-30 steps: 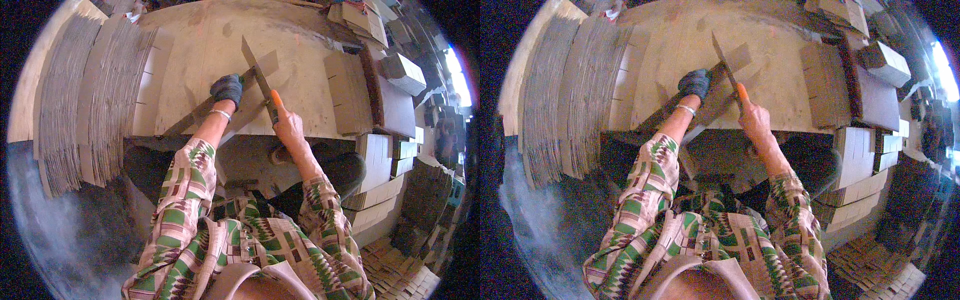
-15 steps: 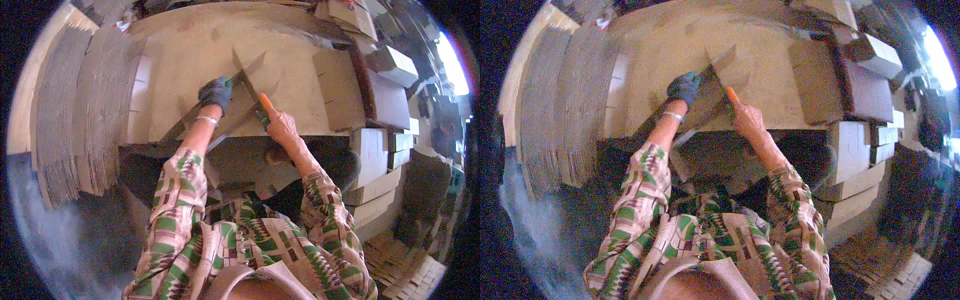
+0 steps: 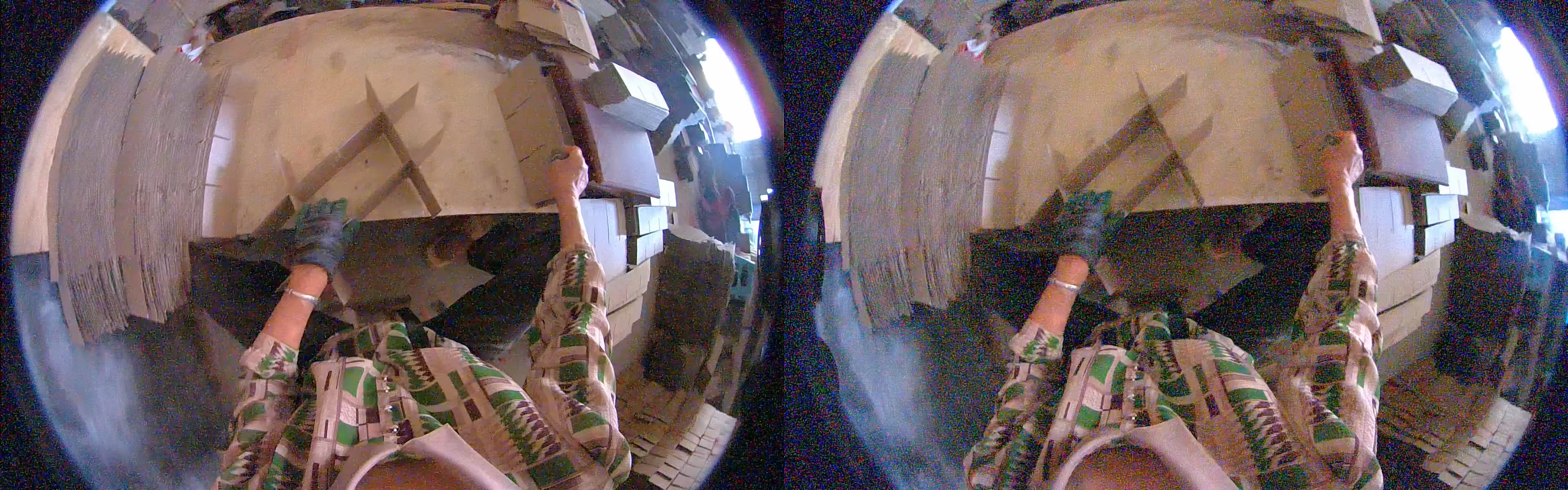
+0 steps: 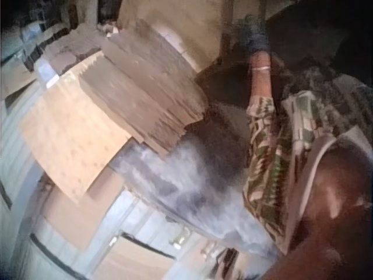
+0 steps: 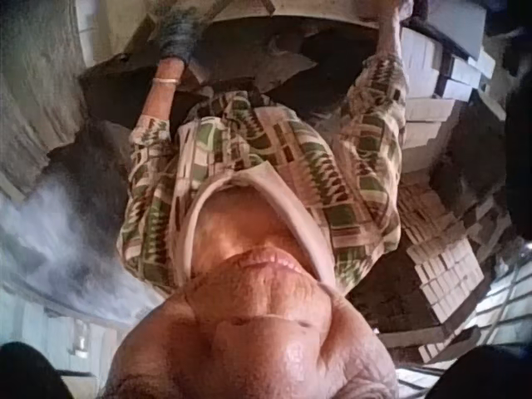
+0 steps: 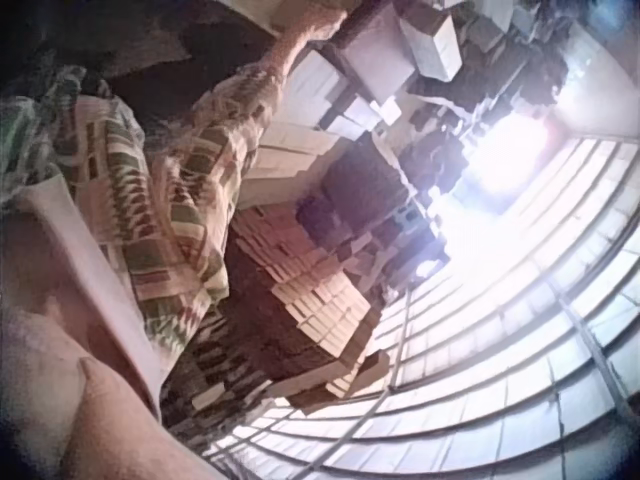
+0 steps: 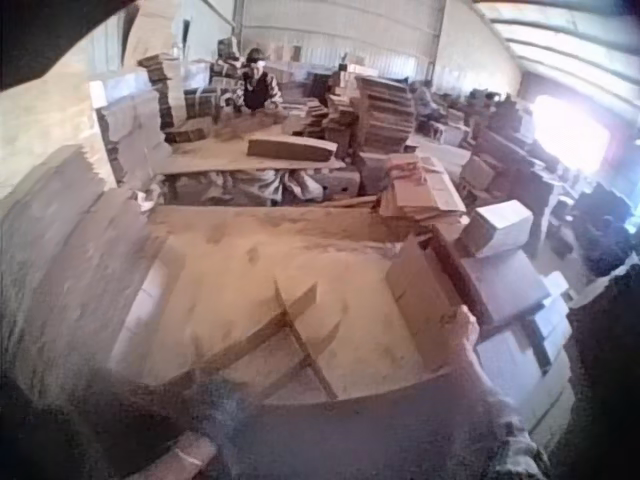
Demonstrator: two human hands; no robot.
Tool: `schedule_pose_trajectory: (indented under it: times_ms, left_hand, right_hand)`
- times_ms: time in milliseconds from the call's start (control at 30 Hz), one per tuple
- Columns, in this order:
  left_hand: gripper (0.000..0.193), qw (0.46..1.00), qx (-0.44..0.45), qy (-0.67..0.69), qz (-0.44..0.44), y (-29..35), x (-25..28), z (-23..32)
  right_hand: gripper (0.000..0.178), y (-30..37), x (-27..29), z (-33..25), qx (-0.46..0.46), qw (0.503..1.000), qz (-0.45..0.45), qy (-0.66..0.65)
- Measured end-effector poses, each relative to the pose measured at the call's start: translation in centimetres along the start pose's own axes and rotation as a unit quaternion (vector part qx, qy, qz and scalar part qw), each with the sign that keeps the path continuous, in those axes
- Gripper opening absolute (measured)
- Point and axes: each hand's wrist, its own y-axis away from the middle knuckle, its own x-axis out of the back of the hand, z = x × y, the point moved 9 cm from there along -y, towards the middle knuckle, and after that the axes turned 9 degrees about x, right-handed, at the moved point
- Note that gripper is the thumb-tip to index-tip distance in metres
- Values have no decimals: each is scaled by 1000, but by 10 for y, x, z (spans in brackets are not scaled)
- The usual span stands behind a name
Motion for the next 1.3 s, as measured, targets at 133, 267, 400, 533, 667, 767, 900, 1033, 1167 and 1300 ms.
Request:
schedule_pose_trajectory:
  times_ms: [133, 267, 400, 533, 667, 767, 900, 1033, 1167, 1300]
  left_hand:
    - [25, 999, 15, 27, -14, -5, -16, -4]
    - [25, 1000, 13, 12, -18, -22, -37, 2]
    - [27, 998, 2, 18, -54, -28, -45, 13]
    - [24, 995, 40, 82, -43, -28, -27, 22]
    - [23, 995, 54, 61, -56, -33, -42, 16]
    - [23, 994, 42, 70, -79, -28, -13, 27]
    - [24, 984, 79, 106, -116, -37, -43, 15]
    - [25, 985, 72, 131, -89, -39, -40, 15]
    - [26, 983, 98, 131, -88, -42, -38, 13]
    - [27, 990, 59, 95, -88, -38, -64, 18]
  right_hand:
    - [43, 31, 4, -66, 77, 947, 27, -311]
    - [80, 149, 15, -202, 271, 896, -46, -349]
    - [99, 224, -27, -253, 390, 855, -140, -312]
    - [103, 238, -69, -260, 384, 874, -190, -232]
    - [105, 233, -69, -277, 396, 872, -161, -236]
    - [104, 235, -64, -273, 408, 865, -162, -244]
    - [104, 238, -78, -283, 423, 862, -168, -224]
    - [105, 232, -89, -286, 425, 863, -198, -188]
    - [106, 234, -89, -282, 440, 856, -212, -168]
    - [106, 239, -83, -282, 455, 849, -197, -181]
